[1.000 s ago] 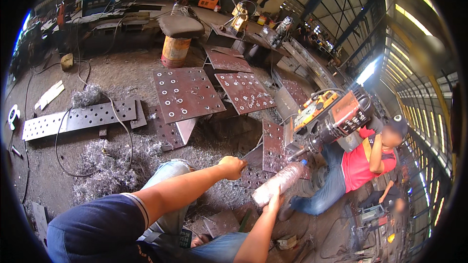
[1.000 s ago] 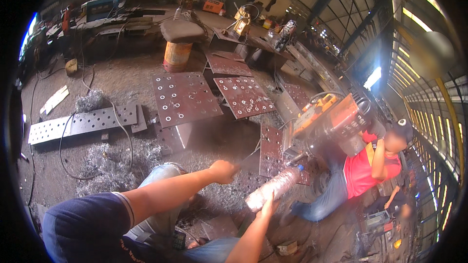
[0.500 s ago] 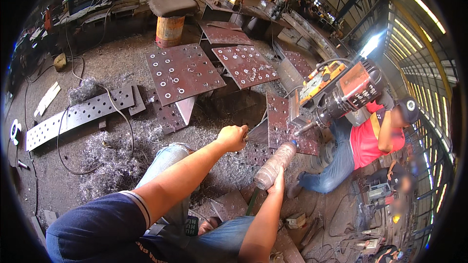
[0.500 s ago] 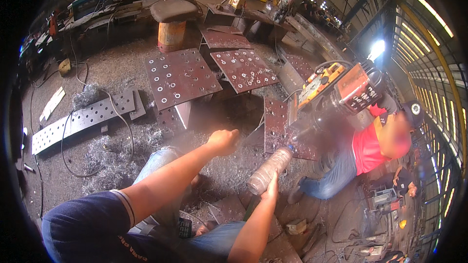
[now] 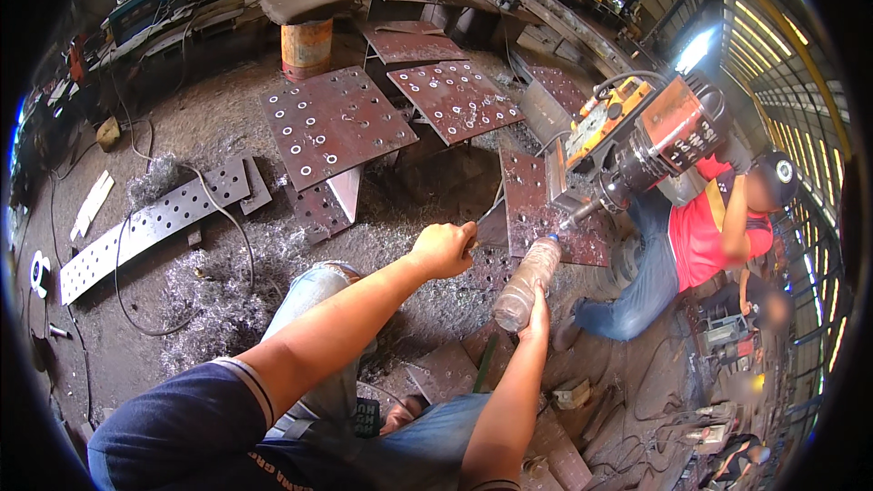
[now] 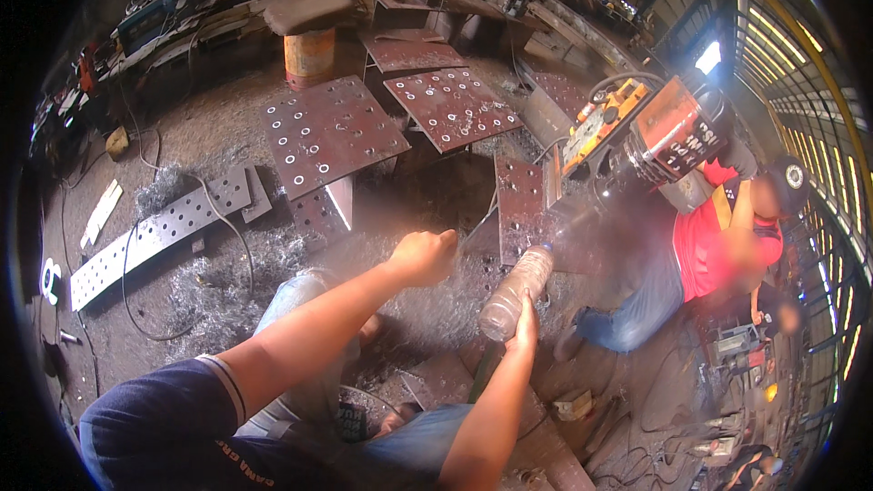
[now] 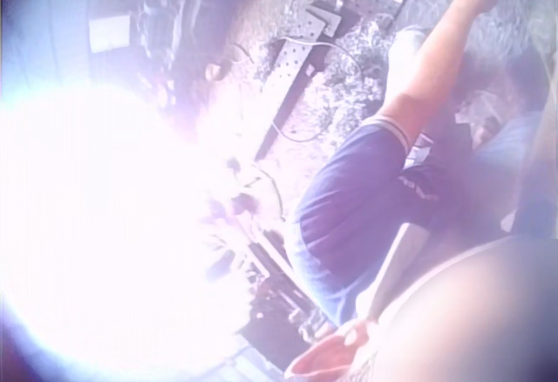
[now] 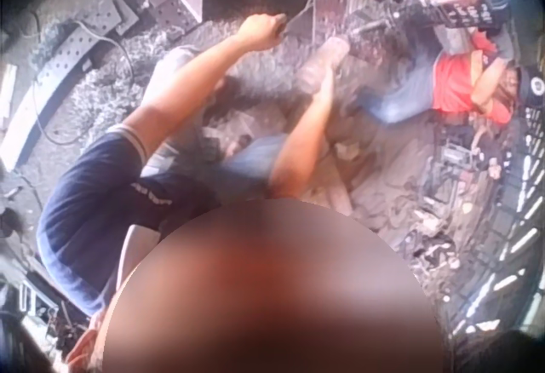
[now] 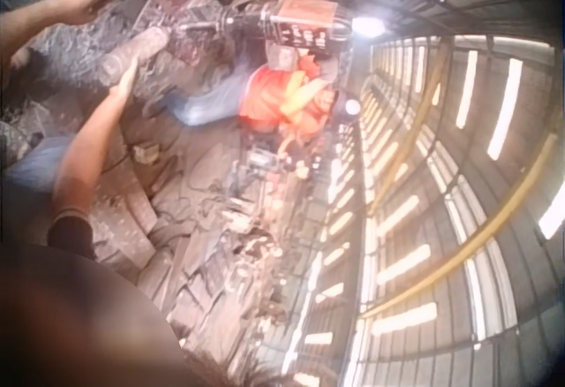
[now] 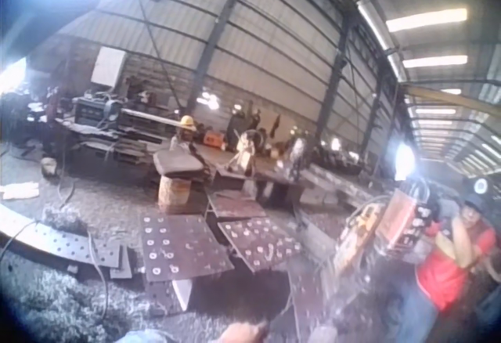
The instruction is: The person sits on the floor and assists a coworker by holding a plastic bottle to apply liquid to a metal plate while the coworker drills holes. The person repeatedly pours liquid onto the drilling area and adjusts the bottle position as the coworker moves the drill.
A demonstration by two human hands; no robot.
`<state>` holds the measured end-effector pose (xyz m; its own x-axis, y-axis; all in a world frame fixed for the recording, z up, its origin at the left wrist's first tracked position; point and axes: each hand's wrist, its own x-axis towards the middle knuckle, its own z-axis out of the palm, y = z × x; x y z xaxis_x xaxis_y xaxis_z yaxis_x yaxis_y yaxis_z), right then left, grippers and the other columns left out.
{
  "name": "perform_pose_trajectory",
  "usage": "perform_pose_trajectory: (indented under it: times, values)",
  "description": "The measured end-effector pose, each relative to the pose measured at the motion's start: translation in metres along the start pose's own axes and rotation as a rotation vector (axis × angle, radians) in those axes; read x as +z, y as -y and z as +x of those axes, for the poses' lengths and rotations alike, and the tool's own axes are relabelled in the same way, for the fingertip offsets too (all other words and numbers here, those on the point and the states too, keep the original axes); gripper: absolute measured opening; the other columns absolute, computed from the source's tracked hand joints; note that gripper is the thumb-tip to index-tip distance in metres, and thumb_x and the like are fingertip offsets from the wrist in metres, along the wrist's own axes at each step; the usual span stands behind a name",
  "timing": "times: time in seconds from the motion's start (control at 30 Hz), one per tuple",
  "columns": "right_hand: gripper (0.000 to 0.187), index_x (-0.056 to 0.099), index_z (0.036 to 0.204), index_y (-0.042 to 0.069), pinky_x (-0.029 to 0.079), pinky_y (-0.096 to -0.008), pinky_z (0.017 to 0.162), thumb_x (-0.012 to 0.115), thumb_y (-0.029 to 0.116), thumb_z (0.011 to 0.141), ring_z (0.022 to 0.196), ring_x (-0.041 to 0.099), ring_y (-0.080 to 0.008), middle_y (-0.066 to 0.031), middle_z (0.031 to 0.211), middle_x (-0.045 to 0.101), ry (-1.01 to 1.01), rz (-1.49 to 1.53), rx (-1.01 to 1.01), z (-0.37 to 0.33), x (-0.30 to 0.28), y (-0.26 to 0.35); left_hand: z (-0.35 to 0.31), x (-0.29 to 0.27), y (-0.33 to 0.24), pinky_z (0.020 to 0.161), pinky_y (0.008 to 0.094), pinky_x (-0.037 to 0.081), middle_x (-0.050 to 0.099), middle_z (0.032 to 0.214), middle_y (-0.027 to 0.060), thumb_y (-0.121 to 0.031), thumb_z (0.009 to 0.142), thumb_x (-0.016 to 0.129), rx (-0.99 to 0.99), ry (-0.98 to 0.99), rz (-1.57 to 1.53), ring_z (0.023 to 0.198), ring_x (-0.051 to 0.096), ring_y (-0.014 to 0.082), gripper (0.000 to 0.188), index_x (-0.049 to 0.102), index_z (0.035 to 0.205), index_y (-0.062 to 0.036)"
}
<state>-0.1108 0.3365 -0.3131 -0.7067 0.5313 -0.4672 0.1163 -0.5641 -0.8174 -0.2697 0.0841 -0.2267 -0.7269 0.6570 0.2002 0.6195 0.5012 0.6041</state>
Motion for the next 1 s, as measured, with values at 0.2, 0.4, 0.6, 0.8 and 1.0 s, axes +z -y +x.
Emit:
perform_pose_trajectory:
  times: [0.2,0.4,0.6,0.8,1.0]
  values:
    - [0.068,0.051,0.138,-0.003,0.058,-0.048,0.087,0.065,0.048,0.095,0.102,0.07,-0.0316,-0.0188,0.123,0.065,-0.017,-0.015,-0.013,0.006,-0.007,0.001,0.0,0.004,-0.002,0.071,0.0499,0.055,0.071,0.079,0.0156,-0.021,0.076,0.067,0.018,0.007,0.018,0.078,0.07,0.0383,0.024,0.06,0.095,-0.008]
    - [0.065,0.051,0.136,-0.004,0.06,-0.0468,0.081,0.071,0.041,0.093,0.099,0.07,-0.0316,-0.0194,0.118,0.065,-0.07,-0.009,-0.043,0.004,-0.003,-0.003,-0.003,0.003,-0.002,0.071,0.0516,0.055,0.071,0.078,0.0183,-0.02,0.08,0.064,0.081,0.015,0.018,0.077,0.071,0.0399,0.024,0.06,0.101,-0.0081]
    - [0.066,0.05,0.136,-0.003,0.059,-0.0459,0.082,0.071,0.042,0.093,0.098,0.07,-0.0314,-0.0189,0.118,0.065,-0.052,-0.022,-0.065,0.009,-0.005,-0.009,-0.003,0.005,-0.003,0.07,0.0522,0.055,0.07,0.077,0.0192,-0.019,0.081,0.062,0.113,0.006,0.011,0.075,0.07,0.0411,0.023,0.06,0.101,-0.0082]
    - [0.07,0.049,0.139,0.0,0.058,-0.0477,0.085,0.069,0.048,0.092,0.102,0.069,-0.0316,-0.0178,0.12,0.064,-0.061,-0.042,-0.019,0.005,-0.002,-0.009,-0.004,0.003,-0.005,0.071,0.0516,0.055,0.071,0.078,0.0174,-0.02,0.08,0.063,0.1,0.018,0.014,0.077,0.071,0.0401,0.024,0.06,0.101,-0.0084]
    - [0.069,0.051,0.137,0.001,0.056,-0.0462,0.088,0.067,0.051,0.092,0.104,0.068,-0.03,-0.0156,0.122,0.065,-0.161,-0.257,-0.117,0.01,-0.001,-0.019,-0.004,0.004,-0.003,0.072,0.0519,0.055,0.07,0.078,0.0185,-0.019,0.081,0.061,0.105,0.032,0.011,0.077,0.07,0.0413,0.023,0.06,0.101,-0.0087]
